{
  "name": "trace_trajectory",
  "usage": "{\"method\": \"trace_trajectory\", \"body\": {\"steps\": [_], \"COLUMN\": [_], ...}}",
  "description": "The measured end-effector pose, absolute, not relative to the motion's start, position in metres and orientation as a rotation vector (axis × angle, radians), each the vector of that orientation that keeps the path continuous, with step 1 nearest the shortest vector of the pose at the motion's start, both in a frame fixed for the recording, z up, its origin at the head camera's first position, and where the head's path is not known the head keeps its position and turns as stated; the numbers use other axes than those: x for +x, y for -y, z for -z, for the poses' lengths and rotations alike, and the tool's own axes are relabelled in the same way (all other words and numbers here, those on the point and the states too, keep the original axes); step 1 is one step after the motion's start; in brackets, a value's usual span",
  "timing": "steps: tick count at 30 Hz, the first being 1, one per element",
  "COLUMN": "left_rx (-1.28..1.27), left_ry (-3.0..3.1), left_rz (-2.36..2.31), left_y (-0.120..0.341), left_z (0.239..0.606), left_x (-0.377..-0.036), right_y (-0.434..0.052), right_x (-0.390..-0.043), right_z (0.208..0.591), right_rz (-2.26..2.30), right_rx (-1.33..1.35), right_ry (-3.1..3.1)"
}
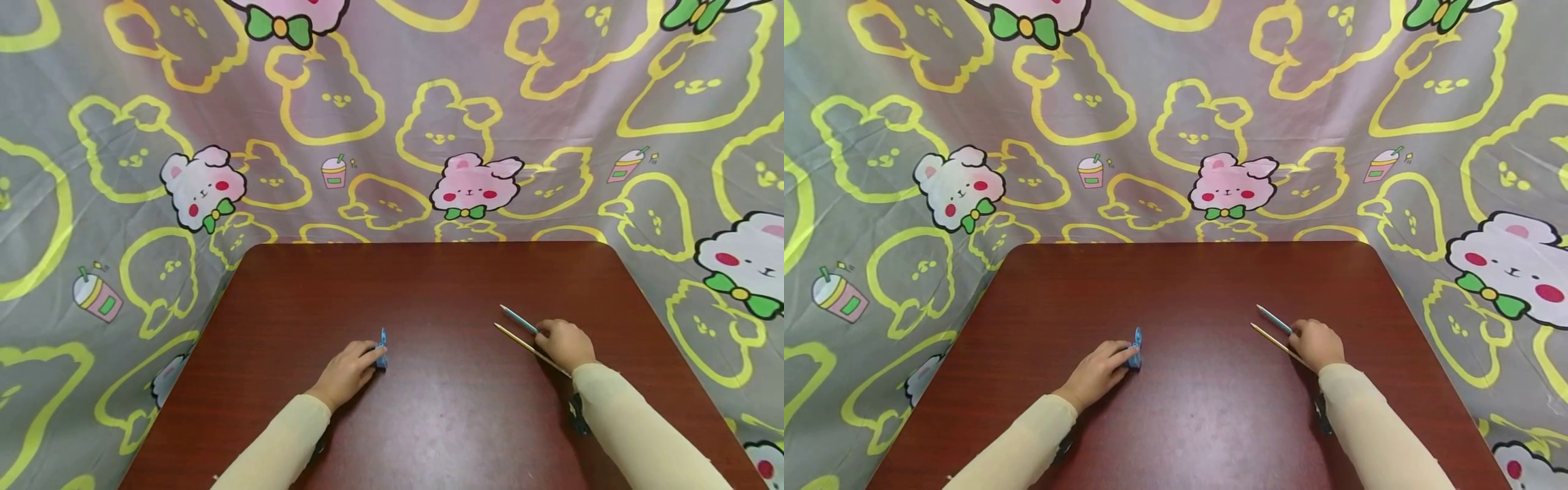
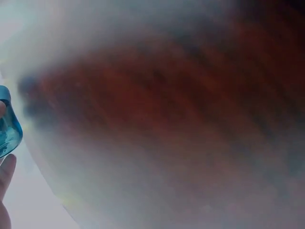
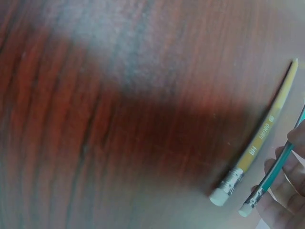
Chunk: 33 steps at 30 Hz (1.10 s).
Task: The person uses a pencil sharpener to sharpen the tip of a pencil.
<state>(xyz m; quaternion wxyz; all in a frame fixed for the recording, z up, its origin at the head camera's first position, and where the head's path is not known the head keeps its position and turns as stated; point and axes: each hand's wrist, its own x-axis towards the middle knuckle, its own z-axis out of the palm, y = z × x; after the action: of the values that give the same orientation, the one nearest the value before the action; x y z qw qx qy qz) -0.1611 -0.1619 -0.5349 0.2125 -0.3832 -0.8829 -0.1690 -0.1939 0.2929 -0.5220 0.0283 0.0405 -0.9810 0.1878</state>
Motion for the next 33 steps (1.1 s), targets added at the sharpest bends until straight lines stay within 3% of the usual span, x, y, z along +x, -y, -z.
{"method": "trace_trajectory", "body": {"steps": [33], "left_rx": [-1.051], "left_ry": [2.265], "left_rz": [0.575], "left_y": [0.160], "left_z": [0.497], "left_x": [-0.166], "right_y": [-0.277], "right_x": [-0.194], "right_z": [0.460], "right_rz": [-0.606], "right_rx": [0.338], "right_ry": [3.006]}}
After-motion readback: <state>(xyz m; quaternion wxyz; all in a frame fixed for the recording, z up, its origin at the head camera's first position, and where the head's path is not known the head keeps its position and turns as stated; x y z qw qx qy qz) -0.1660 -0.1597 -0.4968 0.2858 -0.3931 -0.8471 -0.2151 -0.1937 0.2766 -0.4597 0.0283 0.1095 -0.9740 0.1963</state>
